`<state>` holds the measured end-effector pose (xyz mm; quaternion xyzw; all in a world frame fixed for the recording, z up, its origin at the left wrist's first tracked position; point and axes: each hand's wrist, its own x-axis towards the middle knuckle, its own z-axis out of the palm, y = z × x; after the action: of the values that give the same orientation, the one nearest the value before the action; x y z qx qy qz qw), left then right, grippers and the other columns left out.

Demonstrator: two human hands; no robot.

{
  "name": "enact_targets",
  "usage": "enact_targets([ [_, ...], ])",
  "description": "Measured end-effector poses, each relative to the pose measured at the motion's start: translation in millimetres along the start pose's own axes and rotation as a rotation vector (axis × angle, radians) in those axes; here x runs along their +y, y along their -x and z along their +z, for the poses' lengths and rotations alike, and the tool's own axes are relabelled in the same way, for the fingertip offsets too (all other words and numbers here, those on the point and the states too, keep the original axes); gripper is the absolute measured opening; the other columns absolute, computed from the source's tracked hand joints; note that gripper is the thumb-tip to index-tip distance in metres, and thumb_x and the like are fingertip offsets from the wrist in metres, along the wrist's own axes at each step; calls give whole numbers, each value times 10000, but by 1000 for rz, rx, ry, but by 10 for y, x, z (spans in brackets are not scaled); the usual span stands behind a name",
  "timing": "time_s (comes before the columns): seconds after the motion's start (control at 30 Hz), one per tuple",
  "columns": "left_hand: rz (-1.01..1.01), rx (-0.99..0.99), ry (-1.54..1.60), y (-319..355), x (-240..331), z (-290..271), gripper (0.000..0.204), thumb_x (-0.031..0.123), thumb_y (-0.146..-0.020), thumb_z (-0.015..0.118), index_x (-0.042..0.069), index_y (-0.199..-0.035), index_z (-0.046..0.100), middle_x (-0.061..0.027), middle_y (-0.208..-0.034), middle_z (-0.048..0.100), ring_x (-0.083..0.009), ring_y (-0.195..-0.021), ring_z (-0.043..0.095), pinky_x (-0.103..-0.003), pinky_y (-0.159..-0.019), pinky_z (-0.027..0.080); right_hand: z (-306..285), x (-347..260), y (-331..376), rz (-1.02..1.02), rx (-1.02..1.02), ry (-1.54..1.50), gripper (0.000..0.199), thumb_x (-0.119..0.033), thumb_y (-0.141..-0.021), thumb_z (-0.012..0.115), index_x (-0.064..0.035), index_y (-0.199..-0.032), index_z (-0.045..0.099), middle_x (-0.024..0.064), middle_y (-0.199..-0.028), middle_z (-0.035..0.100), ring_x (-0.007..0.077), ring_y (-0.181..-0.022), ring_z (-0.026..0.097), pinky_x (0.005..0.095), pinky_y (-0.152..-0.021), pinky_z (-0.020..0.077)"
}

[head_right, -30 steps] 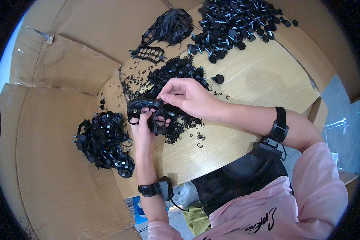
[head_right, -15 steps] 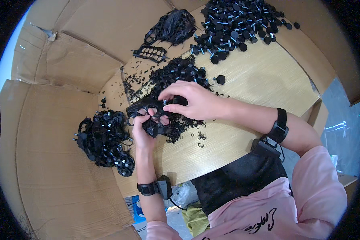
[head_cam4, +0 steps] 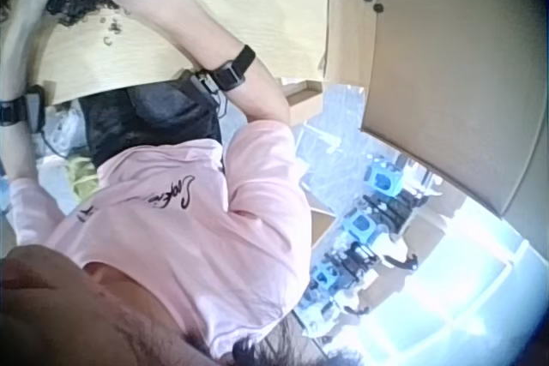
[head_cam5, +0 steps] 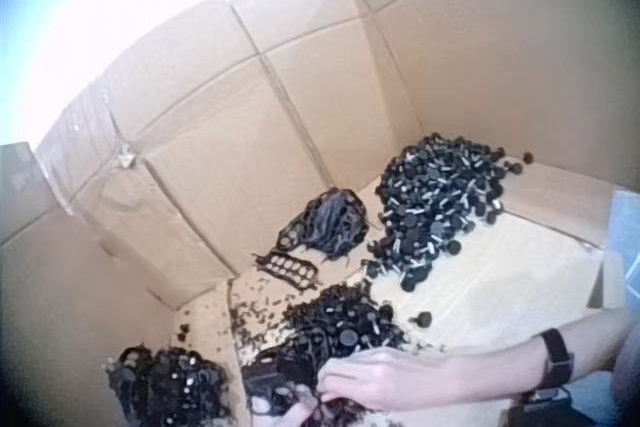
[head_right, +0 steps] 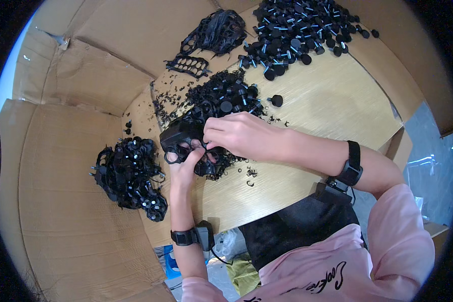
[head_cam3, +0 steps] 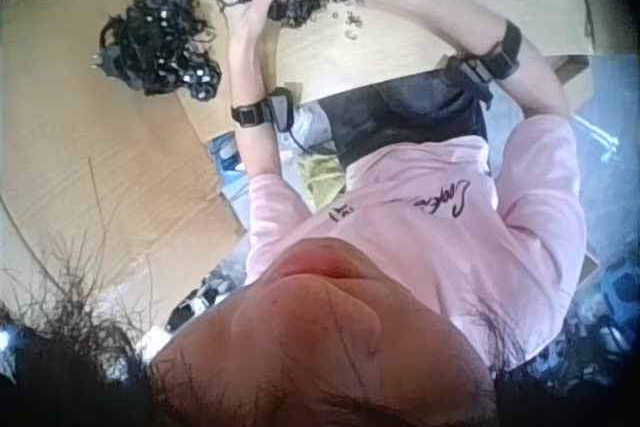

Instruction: Assembling small black plastic parts into a larger black plastic frame on a cardboard-partitioned workstation.

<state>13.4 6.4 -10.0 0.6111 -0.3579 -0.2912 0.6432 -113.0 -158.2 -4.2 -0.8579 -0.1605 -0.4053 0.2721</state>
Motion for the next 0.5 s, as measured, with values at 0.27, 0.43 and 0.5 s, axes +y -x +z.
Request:
enact_targets([
  [0.27,-109,116,-92,25,94,134,82,-62,-782,589,-8,-841,570,-61,-741,609,-154,-606,617,-266,-568,513,45,60,45,-76,15,-26,143,15,-683,632,9,-803,553,90,-804,541,258,-727,596,346,-610,521],
  [0.43,-107,90,-26,15,97,121,60,-54,-782,578,2,-803,570,-68,-705,614,-156,-607,622,-260,-559,506,84,58,62,-30,43,-87,125,3,-724,636,6,-816,552,93,-788,536,270,-708,593,364,-598,508],
  [0.5,-107,98,-2,20,89,89,56,-51,-782,574,4,-794,570,-68,-696,613,-151,-606,620,-258,-555,502,107,31,56,18,34,-123,107,-11,-754,632,7,-825,555,97,-795,542,277,-711,597,365,-591,506],
])
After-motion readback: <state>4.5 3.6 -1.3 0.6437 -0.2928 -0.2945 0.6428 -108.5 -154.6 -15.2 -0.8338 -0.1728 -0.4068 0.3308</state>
